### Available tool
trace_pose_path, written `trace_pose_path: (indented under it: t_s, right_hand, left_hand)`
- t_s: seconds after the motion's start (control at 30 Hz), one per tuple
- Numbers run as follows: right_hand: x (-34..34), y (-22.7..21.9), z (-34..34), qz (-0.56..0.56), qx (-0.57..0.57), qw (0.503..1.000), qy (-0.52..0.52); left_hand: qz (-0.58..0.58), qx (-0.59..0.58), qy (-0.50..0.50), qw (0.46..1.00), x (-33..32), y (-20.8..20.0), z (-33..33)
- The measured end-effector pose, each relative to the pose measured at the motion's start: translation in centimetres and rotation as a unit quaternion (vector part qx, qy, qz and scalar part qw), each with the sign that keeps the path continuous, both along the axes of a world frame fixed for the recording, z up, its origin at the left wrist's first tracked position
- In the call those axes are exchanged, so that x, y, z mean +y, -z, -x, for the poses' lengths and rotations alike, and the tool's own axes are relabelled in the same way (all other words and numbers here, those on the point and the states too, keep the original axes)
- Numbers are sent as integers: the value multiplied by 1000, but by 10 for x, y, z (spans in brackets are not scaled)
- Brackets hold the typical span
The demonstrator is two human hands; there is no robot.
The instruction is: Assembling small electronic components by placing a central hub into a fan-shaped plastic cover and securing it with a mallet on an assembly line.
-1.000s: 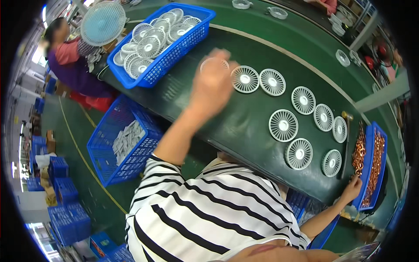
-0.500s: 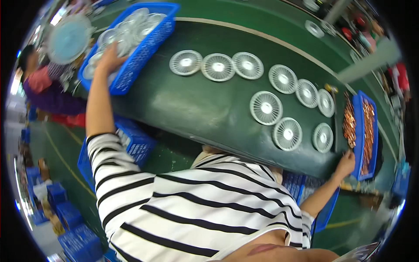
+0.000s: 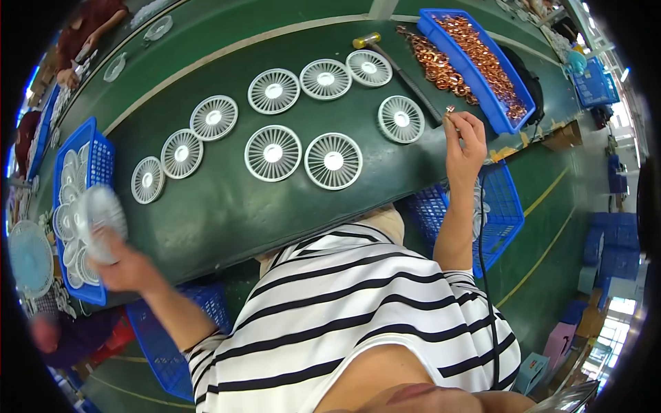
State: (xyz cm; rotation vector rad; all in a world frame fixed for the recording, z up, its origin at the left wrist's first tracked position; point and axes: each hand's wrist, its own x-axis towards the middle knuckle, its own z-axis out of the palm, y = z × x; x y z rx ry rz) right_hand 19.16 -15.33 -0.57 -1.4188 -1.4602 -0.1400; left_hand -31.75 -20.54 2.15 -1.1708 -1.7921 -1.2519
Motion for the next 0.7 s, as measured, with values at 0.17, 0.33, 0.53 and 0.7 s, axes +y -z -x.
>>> trace_pose_path:
  t_s: [0.17, 0.33, 0.53, 0.7]
  right_hand:
    - [-17, -19, 56, -52, -71, 989, -116]
    - [-25, -31, 108, -97, -99, 952, -272]
    - [-20, -28, 142, -61, -87, 944, -311]
    - [-18, -29, 150, 46, -126, 943, -305]
  left_hand:
    - [47, -372, 432, 820, 14, 33, -157]
    - [153, -510, 549, 645, 21, 19, -214]
    - [181, -481, 576, 636, 19, 16, -219]
    - [197, -418, 572, 678, 14, 23, -215]
